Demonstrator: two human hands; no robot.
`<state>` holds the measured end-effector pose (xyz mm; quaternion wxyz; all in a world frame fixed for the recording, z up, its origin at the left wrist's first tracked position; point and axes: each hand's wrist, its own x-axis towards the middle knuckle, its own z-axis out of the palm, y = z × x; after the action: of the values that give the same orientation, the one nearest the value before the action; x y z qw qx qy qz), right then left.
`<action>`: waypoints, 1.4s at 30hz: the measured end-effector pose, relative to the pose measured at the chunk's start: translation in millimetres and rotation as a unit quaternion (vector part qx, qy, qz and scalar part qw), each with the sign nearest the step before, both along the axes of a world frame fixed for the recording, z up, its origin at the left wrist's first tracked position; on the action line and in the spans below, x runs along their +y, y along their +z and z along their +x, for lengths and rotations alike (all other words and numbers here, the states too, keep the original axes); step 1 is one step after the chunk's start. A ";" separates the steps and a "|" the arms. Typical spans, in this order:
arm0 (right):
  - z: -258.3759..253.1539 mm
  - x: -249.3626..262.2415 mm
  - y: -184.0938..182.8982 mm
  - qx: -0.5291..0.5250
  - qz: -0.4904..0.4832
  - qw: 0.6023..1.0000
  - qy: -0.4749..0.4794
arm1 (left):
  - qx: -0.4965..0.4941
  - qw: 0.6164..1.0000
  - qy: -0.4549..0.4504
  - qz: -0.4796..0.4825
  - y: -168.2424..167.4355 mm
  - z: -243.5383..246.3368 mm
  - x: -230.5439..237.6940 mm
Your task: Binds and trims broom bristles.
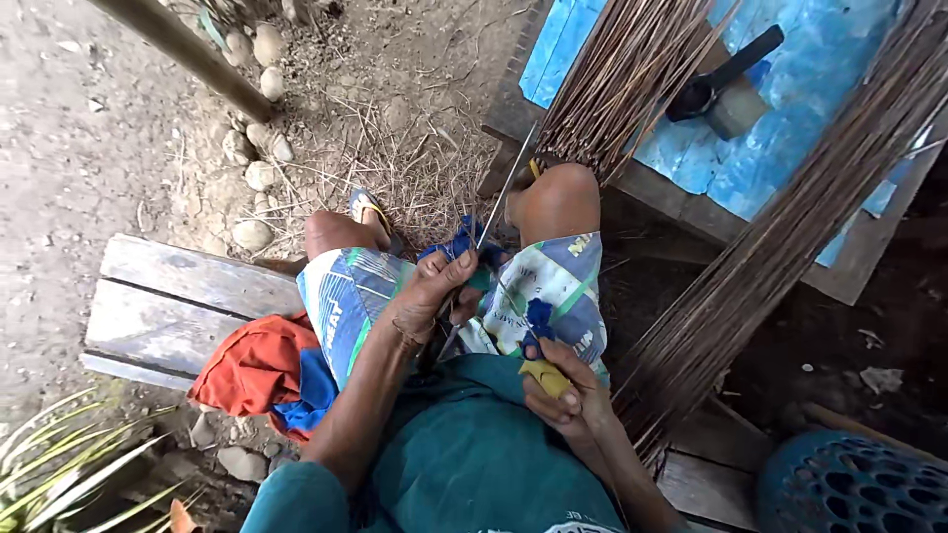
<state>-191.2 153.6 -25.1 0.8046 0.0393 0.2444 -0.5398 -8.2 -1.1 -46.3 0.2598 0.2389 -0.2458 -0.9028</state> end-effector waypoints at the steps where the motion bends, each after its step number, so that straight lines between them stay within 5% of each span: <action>1: 0.9 2.5 -0.5 0.009 0.009 1.000 -0.011 | -0.026 0.999 -0.027 -0.011 1.9 0.6 2.9; 4: 0.7 -2.0 4.4 0.060 0.034 0.997 -0.036 | -0.057 0.986 -0.154 -0.022 9.9 -11.3 27.5; 6: 1.7 -6.7 9.5 0.101 0.036 0.994 -0.033 | -0.038 0.987 -0.156 -0.007 9.8 -14.1 30.3; 12: 6.0 20.9 20.3 0.184 0.076 0.980 0.002 | -0.092 0.992 0.062 -0.059 -18.4 14.7 -55.8; 16: 0.5 33.3 21.8 0.159 0.108 0.980 -0.056 | -0.105 0.967 0.223 0.059 -28.0 26.0 -75.8; 20: 0.2 21.9 20.1 0.195 0.120 0.971 -0.075 | -0.122 0.992 0.037 0.004 -24.6 14.3 -27.3; 24: 7.2 6.5 17.5 0.405 0.049 0.911 -0.058 | -0.076 0.978 -0.193 -0.028 5.7 -15.4 32.1; 26: 3.8 5.9 17.1 0.441 0.000 0.896 -0.051 | -0.032 0.979 -0.200 -0.015 6.1 -19.9 36.5; 29: 0.9 24.8 19.9 0.464 -0.017 0.886 0.014 | -0.090 0.993 -0.069 -0.028 -7.0 -1.4 2.8; 35: -2.2 57.3 15.2 0.220 0.080 0.972 -0.005 | 0.011 0.984 0.164 0.065 -38.5 38.2 -61.2; 39: -10.1 51.5 1.4 0.004 0.045 0.999 -0.029 | -0.103 0.994 0.033 -0.014 -16.8 15.4 -29.0; 42: -6.9 42.5 5.8 0.022 0.054 0.998 0.006 | -0.057 0.996 -0.072 -0.023 -5.7 -4.5 5.3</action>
<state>-198.1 196.1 -19.3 0.7991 0.0692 0.2915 -0.5213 -12.7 4.3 -52.0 0.1852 0.2653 -0.2977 -0.8982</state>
